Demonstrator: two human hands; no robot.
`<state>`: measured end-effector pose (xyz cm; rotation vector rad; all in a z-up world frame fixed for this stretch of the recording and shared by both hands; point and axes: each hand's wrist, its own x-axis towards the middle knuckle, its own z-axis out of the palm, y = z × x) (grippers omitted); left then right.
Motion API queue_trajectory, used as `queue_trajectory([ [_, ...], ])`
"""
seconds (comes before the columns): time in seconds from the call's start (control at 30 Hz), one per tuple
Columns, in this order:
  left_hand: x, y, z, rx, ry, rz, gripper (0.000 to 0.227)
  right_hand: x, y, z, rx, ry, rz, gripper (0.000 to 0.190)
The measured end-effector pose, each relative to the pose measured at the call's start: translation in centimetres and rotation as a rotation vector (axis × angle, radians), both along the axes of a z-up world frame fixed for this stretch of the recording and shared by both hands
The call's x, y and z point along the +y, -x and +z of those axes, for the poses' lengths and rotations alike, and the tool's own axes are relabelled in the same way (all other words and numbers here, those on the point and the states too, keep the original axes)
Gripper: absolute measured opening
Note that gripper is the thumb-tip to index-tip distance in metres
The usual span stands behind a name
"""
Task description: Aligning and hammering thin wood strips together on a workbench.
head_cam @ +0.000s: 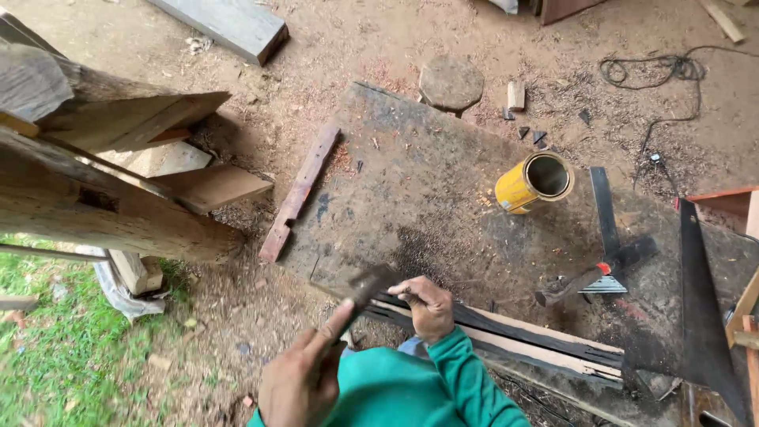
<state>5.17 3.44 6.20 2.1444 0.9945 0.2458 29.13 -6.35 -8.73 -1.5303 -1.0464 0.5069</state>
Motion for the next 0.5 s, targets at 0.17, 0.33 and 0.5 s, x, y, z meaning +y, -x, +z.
queue_trajectory([
  [0.17,-0.2,1.6,-2.1,-0.064,-0.031,0.189,0.069,0.1,0.4,0.6,-0.028,-0.013,0.001,0.014],
  [0.33,0.0,3.1,-5.2,0.021,-0.079,0.145,0.068,0.3,0.3,0.9,-0.023,-0.049,0.026,0.009],
  [0.5,0.7,2.9,-7.6,-0.005,-0.119,0.014,0.077,0.4,0.4,1.5,-0.016,0.004,0.017,0.009],
])
